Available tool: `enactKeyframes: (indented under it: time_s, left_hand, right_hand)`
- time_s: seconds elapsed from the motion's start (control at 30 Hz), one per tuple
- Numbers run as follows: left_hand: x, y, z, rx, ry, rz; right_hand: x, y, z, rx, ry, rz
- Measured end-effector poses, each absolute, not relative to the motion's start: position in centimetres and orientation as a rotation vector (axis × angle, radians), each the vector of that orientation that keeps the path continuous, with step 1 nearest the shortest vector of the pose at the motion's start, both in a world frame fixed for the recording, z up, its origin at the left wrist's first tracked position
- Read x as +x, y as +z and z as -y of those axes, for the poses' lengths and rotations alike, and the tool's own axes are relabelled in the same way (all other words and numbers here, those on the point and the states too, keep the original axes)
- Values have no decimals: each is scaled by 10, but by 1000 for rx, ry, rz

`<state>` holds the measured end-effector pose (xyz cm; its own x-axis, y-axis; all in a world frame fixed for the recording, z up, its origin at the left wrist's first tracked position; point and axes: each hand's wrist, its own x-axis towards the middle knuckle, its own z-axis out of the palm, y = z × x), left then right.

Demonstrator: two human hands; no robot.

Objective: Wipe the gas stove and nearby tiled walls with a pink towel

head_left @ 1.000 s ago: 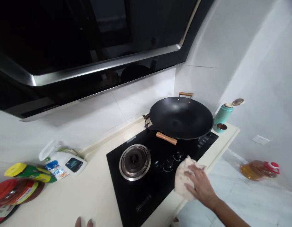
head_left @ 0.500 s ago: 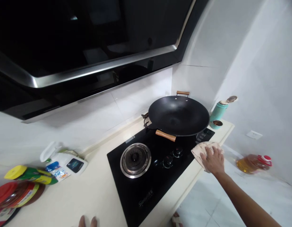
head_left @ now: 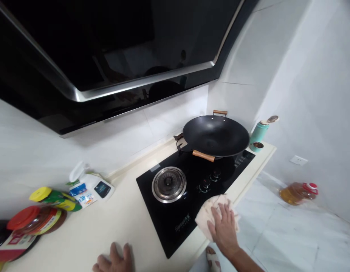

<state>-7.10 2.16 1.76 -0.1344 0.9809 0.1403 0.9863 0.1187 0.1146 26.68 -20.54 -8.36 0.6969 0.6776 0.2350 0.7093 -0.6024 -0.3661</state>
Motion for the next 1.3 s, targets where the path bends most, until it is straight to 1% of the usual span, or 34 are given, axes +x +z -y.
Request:
enactKeyframes:
  time_s: [0.17, 0.27, 0.4, 0.53, 0.6, 0.67, 0.87, 0.93, 1.07, 1.17, 1.23, 1.3]
  left_hand:
    - [-74, 9, -22, -2030, -314, 2295]
    - [-74, 6, -21, -2025, -338, 2284]
    - [-73, 6, -20, -2010, -380, 2287]
    - [-73, 8, -19, -2030, -413, 2310]
    - [-73, 10, -18, -2053, -432, 2308]
    - [-76, 10, -18, -2068, -458, 2302]
    - [-89, -3, -17, -2218, -484, 2239]
    - [-79, -8, -9, -2392, -566, 2035]
    - [-14, -6, 19, -2758, -732, 1266]
    - [57, 7, 38, -2968, -579, 807]
    - [100, 14, 44, -3114, -356, 696]
    - [135, 18, 49, -3228, -102, 689]
  right_hand:
    - [179, -96, 197, -2224, -119, 1315]
    - [142, -94, 187, -2051, -3, 1515]
    - [130, -63, 165, -1785, 140, 1829]
    - [158, -18, 130, -1643, 199, 2000]
    - [177, -5, 113, -1731, 210, 1911]
    - [193, -3, 104, -1874, 176, 1717]
    - [271, -29, 142, -2037, -78, 1112]
    - [312, -36, 160, -2176, -127, 855]
    - [378, -47, 169, -2371, -125, 570]
    - [391, -58, 156, -2477, -82, 437]
    - [389, -64, 149, -2519, -69, 413]
    - [386, -68, 148, -2545, -66, 415]
